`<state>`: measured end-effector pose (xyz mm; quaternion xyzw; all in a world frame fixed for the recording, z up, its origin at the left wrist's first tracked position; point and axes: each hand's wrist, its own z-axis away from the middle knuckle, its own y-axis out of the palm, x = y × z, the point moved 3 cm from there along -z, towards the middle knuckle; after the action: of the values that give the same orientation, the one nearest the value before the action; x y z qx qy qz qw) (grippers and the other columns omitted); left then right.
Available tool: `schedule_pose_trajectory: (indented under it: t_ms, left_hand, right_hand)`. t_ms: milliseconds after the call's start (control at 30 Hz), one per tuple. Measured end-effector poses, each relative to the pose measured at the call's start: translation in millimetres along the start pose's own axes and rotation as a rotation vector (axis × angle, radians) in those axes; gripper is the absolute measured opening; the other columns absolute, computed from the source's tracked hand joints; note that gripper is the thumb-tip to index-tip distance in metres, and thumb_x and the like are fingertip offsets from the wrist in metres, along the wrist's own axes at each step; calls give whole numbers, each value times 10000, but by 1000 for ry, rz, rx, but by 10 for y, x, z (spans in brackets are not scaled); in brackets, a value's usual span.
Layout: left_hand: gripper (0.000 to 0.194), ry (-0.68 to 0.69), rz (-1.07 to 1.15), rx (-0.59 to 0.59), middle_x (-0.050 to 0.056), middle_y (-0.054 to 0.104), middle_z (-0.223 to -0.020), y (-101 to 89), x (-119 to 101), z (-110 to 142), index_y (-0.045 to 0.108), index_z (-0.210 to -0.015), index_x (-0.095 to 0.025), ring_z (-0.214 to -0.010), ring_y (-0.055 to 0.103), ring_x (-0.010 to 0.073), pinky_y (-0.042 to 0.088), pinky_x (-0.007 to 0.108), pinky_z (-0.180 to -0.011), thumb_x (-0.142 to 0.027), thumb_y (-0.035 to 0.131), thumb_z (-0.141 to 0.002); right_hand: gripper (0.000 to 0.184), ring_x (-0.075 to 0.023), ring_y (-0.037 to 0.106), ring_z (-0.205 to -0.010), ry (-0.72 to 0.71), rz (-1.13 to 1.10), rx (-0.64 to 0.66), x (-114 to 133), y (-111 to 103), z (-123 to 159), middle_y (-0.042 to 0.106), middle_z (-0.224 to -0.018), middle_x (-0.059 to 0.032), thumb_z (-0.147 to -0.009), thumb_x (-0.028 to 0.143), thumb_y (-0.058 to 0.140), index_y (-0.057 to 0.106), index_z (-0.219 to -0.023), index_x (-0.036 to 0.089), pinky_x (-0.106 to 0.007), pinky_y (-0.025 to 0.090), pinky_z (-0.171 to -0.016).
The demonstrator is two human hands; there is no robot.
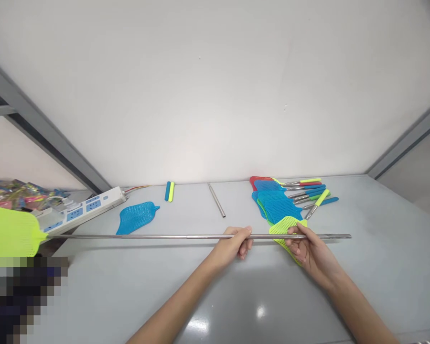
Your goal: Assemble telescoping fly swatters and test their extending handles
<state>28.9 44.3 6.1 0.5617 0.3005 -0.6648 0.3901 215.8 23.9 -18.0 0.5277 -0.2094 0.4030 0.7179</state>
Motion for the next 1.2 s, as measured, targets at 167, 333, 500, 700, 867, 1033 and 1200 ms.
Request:
schedule_pose_trajectory:
  t_ms: [167,333,500,700,867,1033,1200]
  left_hand:
    - [234,54,-260,34,-37,457,-549,-122,-86,68,514,-660,-163,-497,394,81,295,194,-467,-397,521,-681]
    - [230,126,-904,-222,5,561,-677,-623,-142,32,559,-701,-181,-619,504,126,382,212,-560,-353,415,-751]
    - [328,35,-1240,-795,156,536,-910,-1454,-107,-23,561,-898,-85,-905,477,262,331,363,-813,-304,355,-768]
    - [303,-52,-1358,-998,180,534,-873,-1817,32,-57,607,-823,-83,-855,470,296,327,399,-774,-252,369,-745]
    - [349,-64,-1378,-1120,206,484,-1020,-1819,69,-74,573,-957,-85,-957,393,332,295,437,-775,-273,359,-755]
    - [282,-77,-1372,-1075,190,531,-938,-1853,71,-93,590,-815,-102,-889,438,334,296,459,-732,-239,354,-747]
    - [233,-81,-1271,-1054,156,551,-802,-1884,25,-119,527,-872,-109,-803,504,296,349,394,-677,-208,379,-720]
  right_hand:
    - [224,-53,411,-401,-50,-51,-64,-17,-47,-69,577,-524,-51,-759,307,501,586,-647,131,-120,337,-321]
    - [205,-57,423,-392,-58,-56,-82,-27,-85,-91,577,-510,-47,-726,311,540,579,-622,139,-117,335,-302]
    - [222,-55,417,-384,-45,-52,-88,-40,-44,-84,576,-518,-53,-743,316,517,576,-628,135,-116,317,-289]
    - [219,-55,396,-378,-53,-22,-70,-47,-34,-104,561,-501,-42,-715,340,549,567,-621,142,-121,286,-275]
    - [233,-41,363,-363,-26,-53,-68,-58,-2,-99,551,-489,-38,-730,335,529,551,-605,138,-107,263,-272]
    - [225,-48,350,-356,-29,-52,-76,-60,1,-108,532,-480,-31,-733,329,524,553,-607,145,-120,252,-258]
    - [223,-49,350,-355,-36,-35,-61,-49,8,-120,534,-482,-33,-731,327,520,547,-599,149,-125,240,-256]
